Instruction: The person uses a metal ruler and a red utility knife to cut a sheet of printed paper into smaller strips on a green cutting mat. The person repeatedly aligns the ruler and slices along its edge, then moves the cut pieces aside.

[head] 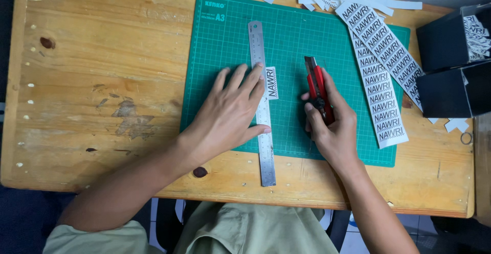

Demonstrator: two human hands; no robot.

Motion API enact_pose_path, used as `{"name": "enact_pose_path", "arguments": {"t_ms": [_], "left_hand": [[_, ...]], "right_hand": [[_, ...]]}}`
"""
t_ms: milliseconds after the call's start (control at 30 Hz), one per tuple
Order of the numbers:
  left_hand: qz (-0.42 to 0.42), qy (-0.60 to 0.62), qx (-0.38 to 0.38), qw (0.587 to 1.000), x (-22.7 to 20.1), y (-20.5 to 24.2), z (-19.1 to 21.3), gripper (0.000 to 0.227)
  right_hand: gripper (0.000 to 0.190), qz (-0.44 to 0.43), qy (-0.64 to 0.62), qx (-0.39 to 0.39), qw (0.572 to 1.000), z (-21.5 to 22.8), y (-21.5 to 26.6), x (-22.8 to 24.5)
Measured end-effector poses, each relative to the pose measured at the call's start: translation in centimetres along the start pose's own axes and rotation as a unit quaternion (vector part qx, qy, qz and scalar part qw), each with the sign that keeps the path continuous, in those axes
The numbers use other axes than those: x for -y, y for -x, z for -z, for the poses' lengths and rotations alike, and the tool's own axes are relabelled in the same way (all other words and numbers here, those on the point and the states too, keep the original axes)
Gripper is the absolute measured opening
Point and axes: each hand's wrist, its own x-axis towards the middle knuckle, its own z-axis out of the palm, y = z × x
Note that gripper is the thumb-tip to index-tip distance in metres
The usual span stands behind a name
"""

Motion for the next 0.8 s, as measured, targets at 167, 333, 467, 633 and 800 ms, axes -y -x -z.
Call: {"name": "enact_pose_path", "arguments": {"t_ms": [167,333,467,633,800], "left_hand": [[-0.036,0.007,-0.021,0.999,0.8,-0.2,0.4,0.097],[-0.036,-0.001,-0.047,0.998,0.6,-0.2,0.3,0.093],[-0.032,-0.003,-0.05,0.998,0.6,-0.2,0.1,0.09],[-0.035,0.015,-0.054,0.998,0.6,-0.1,0.5,0.086],[-0.031,0.018,-0.057,0.998,0.7,-0.2,0.2,0.089]], "right_hand": [[0.074,0.009,0.037,-0.001,0.999,0.3,0.0,-1.3],[0.065,0.009,0.109,0.003,0.994,-0.6,0.4,-0.7],[0.065,0.023,0.159,0.024,0.987,-2.0,0.2,0.7],[0.067,0.046,0.178,0.042,0.982,-3.1,-0.9,0.9],[0.067,0.057,0.205,0.057,0.975,-3.4,-1.2,1.8]]}}
